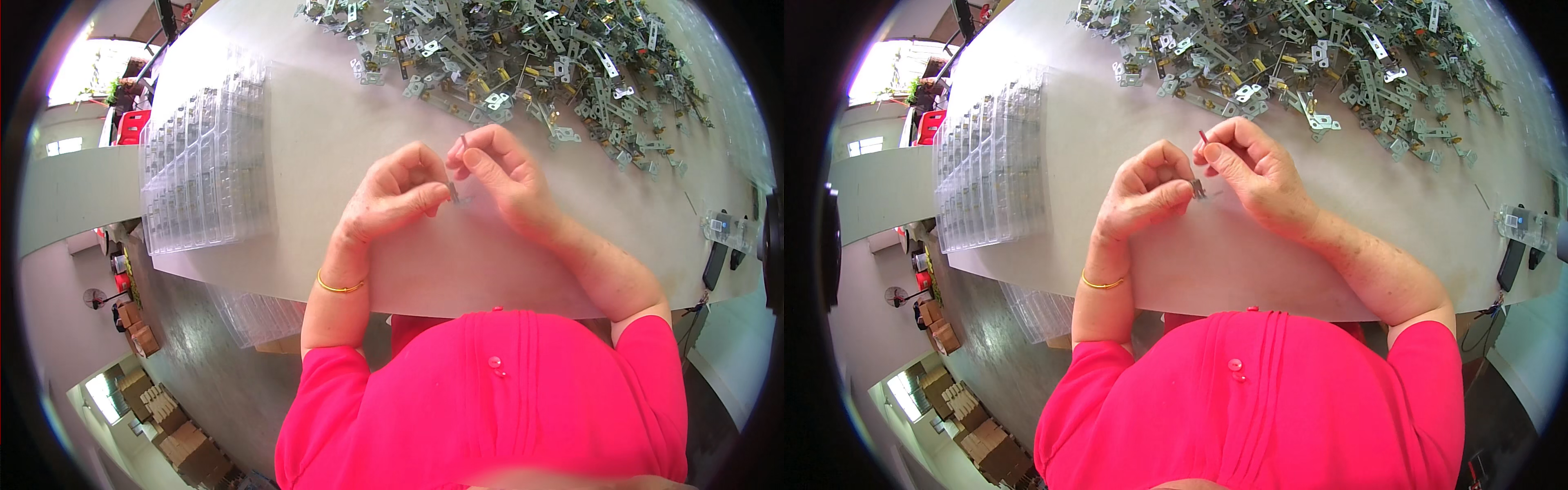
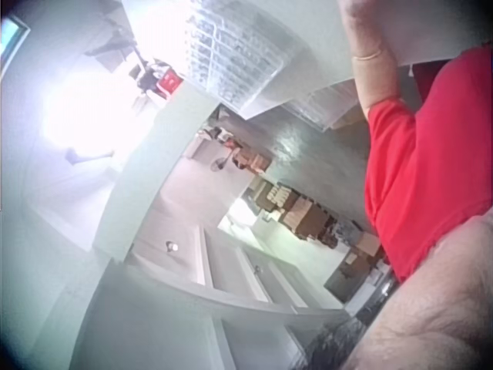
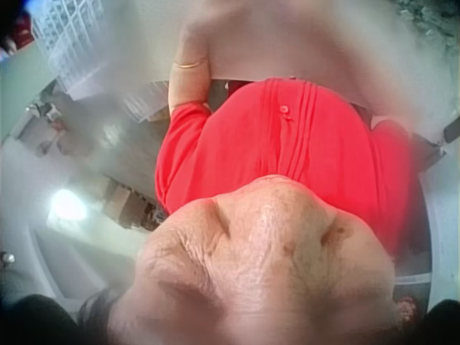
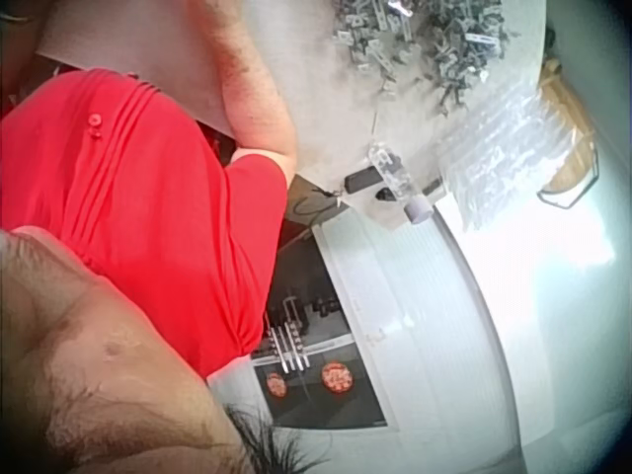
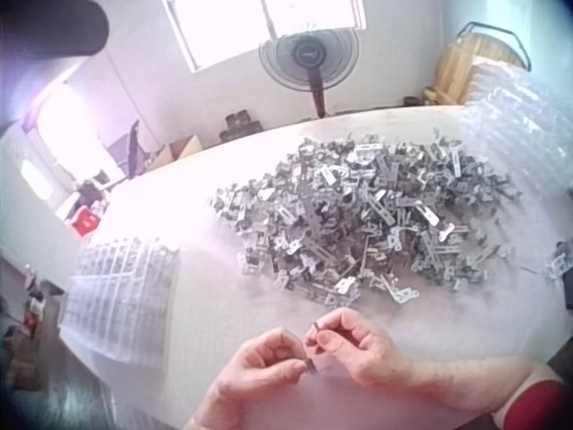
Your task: Placing small metal brackets into partitioned clear plastic packaging trays on a table.
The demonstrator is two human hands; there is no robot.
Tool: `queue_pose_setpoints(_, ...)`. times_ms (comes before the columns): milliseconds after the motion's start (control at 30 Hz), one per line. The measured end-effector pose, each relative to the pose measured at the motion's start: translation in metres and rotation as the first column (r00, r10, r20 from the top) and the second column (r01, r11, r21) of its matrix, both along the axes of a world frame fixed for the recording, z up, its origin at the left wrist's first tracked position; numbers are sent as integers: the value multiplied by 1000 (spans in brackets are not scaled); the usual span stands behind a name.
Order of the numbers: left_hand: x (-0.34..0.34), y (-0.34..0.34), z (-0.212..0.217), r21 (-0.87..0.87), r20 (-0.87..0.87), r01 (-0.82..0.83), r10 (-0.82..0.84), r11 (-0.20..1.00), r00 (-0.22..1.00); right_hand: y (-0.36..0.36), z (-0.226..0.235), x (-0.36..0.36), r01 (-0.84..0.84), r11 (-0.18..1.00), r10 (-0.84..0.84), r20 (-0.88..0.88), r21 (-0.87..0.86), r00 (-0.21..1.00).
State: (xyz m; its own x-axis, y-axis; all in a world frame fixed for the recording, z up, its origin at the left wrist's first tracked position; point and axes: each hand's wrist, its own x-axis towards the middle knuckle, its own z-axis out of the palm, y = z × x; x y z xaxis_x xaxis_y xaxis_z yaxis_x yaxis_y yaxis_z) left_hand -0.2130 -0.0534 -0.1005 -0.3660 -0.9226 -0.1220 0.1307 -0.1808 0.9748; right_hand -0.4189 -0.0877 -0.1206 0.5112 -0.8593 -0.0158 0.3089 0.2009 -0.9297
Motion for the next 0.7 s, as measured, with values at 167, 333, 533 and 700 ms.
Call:
queue_pose_setpoints(167, 12, -7, 9, 209, 43, -138, 132, 968, 990, -6, 6, -6, 77, 908, -93, -18, -412, 996)
queue_pose_setpoints(333, 9, -7, 9, 252, 30, -165, 163, 954, 986, -7, 9, -4, -53, 724, -94, -175, -687, 980)
queue_pose_setpoints(533, 15, -7, 2, 261, -93, -76, 103, 962, 990, -5, 1, -1, -15, 773, -98, -142, -635, 985)
queue_pose_setpoints(700, 21, -14, -15, 217, -492, 19, 93, 976, 866, -3, 0, -1, 52, 959, -18, 126, -279, 992)
